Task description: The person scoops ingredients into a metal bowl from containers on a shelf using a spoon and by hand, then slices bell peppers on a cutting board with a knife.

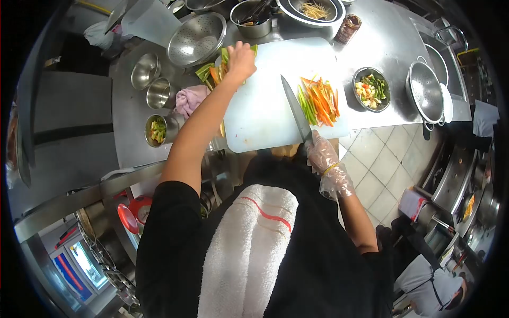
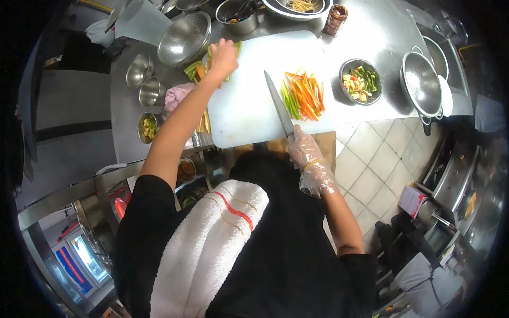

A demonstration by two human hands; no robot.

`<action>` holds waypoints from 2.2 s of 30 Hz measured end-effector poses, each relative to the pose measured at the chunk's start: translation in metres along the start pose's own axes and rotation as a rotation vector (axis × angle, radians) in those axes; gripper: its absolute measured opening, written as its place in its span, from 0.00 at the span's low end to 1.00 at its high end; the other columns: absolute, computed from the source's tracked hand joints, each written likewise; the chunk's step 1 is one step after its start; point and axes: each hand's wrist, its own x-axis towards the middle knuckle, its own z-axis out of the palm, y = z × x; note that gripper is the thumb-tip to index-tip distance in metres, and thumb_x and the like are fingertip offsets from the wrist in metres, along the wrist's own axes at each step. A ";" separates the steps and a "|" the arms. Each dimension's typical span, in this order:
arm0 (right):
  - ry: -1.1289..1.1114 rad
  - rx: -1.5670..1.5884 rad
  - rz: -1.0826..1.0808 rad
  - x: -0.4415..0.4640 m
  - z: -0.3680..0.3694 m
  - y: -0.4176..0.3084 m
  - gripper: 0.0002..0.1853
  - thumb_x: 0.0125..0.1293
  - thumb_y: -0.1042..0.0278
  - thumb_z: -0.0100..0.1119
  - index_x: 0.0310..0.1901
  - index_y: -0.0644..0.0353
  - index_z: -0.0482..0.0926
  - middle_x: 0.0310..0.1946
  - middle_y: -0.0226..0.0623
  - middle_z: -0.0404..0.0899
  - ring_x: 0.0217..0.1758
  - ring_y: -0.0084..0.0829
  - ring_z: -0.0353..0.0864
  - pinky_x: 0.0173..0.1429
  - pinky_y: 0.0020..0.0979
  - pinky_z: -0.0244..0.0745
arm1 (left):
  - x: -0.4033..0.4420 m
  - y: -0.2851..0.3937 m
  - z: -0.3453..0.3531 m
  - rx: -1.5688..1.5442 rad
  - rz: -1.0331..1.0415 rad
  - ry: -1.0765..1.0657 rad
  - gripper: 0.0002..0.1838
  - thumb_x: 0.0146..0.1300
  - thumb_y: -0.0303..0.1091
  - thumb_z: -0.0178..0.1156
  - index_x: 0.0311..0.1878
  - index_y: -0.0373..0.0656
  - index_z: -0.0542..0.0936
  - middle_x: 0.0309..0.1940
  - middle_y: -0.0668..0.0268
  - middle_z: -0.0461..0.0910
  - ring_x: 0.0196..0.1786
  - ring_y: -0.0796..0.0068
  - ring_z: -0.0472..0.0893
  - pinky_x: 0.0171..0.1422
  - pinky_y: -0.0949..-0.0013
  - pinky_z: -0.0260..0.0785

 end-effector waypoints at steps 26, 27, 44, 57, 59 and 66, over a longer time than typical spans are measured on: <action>0.155 -0.354 -0.287 0.016 -0.028 -0.005 0.12 0.64 0.73 0.48 0.47 0.68 0.68 0.25 0.59 0.76 0.30 0.58 0.78 0.34 0.53 0.70 | -0.148 0.079 0.019 -0.866 0.183 0.322 0.16 0.48 0.14 0.51 0.39 0.40 0.80 0.42 0.64 0.79 0.41 0.59 0.79 0.44 0.62 0.74; 0.119 -0.396 -0.231 0.015 -0.031 -0.011 0.12 0.64 0.73 0.48 0.47 0.68 0.68 0.24 0.59 0.76 0.30 0.57 0.78 0.34 0.52 0.71 | -0.150 0.076 0.018 -0.911 0.289 0.335 0.16 0.47 0.14 0.51 0.38 0.39 0.79 0.42 0.65 0.79 0.42 0.61 0.79 0.45 0.63 0.73; -0.075 -0.730 -0.110 -0.020 -0.011 -0.033 0.12 0.63 0.75 0.46 0.46 0.71 0.69 0.26 0.51 0.81 0.32 0.45 0.84 0.36 0.41 0.78 | -0.143 0.089 0.009 -0.994 0.619 0.130 0.16 0.43 0.12 0.50 0.37 0.34 0.78 0.36 0.59 0.78 0.44 0.58 0.75 0.47 0.63 0.71; -0.142 -0.658 -0.129 -0.012 -0.027 -0.041 0.14 0.63 0.76 0.46 0.48 0.75 0.69 0.27 0.52 0.81 0.34 0.45 0.84 0.37 0.40 0.78 | -0.150 0.087 0.021 -1.132 0.563 0.237 0.14 0.45 0.11 0.48 0.35 0.30 0.78 0.37 0.55 0.79 0.42 0.55 0.77 0.47 0.62 0.72; -0.141 -0.670 -0.097 -0.017 -0.026 -0.040 0.14 0.64 0.76 0.46 0.48 0.75 0.69 0.27 0.53 0.81 0.34 0.44 0.85 0.36 0.40 0.78 | -0.151 0.087 0.023 -1.136 0.560 0.254 0.14 0.45 0.11 0.48 0.35 0.30 0.78 0.37 0.54 0.79 0.42 0.54 0.77 0.47 0.62 0.72; -0.072 -0.714 -0.138 -0.005 0.012 0.005 0.14 0.64 0.75 0.44 0.50 0.71 0.68 0.25 0.53 0.80 0.32 0.46 0.84 0.35 0.42 0.77 | -0.152 0.087 0.022 -1.168 0.560 0.275 0.14 0.45 0.11 0.47 0.34 0.30 0.78 0.37 0.53 0.79 0.42 0.54 0.77 0.47 0.62 0.72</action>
